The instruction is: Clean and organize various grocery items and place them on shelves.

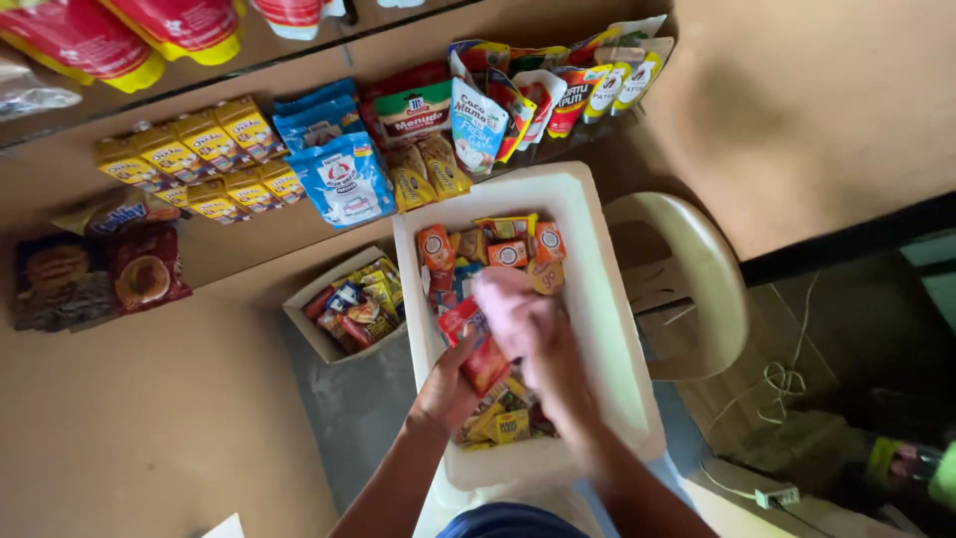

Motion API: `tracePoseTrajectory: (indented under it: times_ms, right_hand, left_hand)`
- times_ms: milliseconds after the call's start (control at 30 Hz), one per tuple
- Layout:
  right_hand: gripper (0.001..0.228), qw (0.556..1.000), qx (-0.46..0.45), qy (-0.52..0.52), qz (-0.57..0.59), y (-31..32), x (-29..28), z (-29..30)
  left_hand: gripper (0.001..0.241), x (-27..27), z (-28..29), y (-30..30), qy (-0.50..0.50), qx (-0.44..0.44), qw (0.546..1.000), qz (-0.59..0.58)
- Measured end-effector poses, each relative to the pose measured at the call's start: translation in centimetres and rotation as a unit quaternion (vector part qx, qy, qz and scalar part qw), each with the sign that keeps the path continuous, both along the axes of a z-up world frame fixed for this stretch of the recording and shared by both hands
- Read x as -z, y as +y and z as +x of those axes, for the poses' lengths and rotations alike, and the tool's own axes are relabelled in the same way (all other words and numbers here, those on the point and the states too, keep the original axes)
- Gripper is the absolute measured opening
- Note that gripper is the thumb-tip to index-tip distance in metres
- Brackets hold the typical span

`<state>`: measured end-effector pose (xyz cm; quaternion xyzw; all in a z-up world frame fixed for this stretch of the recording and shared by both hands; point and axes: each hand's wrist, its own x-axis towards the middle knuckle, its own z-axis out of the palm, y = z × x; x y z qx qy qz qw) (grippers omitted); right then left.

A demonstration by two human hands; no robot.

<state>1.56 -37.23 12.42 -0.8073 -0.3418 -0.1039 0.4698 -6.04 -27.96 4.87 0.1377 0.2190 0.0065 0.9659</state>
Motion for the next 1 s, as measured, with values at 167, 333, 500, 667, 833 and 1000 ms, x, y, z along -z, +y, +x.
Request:
tracePoseTrajectory:
  times_ms: [167, 333, 500, 667, 833, 1000]
  right_hand:
    - [0.036, 0.98, 0.035, -0.179, -0.073, 0.4, -1.4, -2.7]
    - [0.037, 0.905, 0.038, 0.417, -0.079, -0.8, 3.2, -1.8]
    - [0.043, 0.998, 0.04, -0.022, -0.039, -1.2, 7.1, -5.7]
    - [0.029, 0.981, 0.042, 0.13, -0.14, -0.3, 0.5, -2.8]
    - [0.039, 0.909, 0.106, 0.402, -0.03, -6.7, 12.2, 1.9]
    - [0.052, 0.826, 0.111, 0.552, 0.026, -9.6, 13.0, 6.4]
  left_hand:
    - [0.047, 3.8, -1.7, -1.4, -0.063, 0.003, 0.998, -0.027]
    - [0.045, -0.6, -3.7, -1.7, -0.029, 0.023, 0.999, -0.019]
    - [0.049, -0.5, -3.3, -1.5, -0.063, 0.005, 0.996, -0.062]
    - [0.053, 1.6, -3.6, -1.5, -0.029, 0.017, 0.999, -0.043]
    - [0.056, -1.4, -3.2, -0.2, -0.064, 0.042, 0.997, 0.0]
    - [0.064, -3.1, -1.4, 2.1, -0.057, 0.048, 0.997, 0.001]
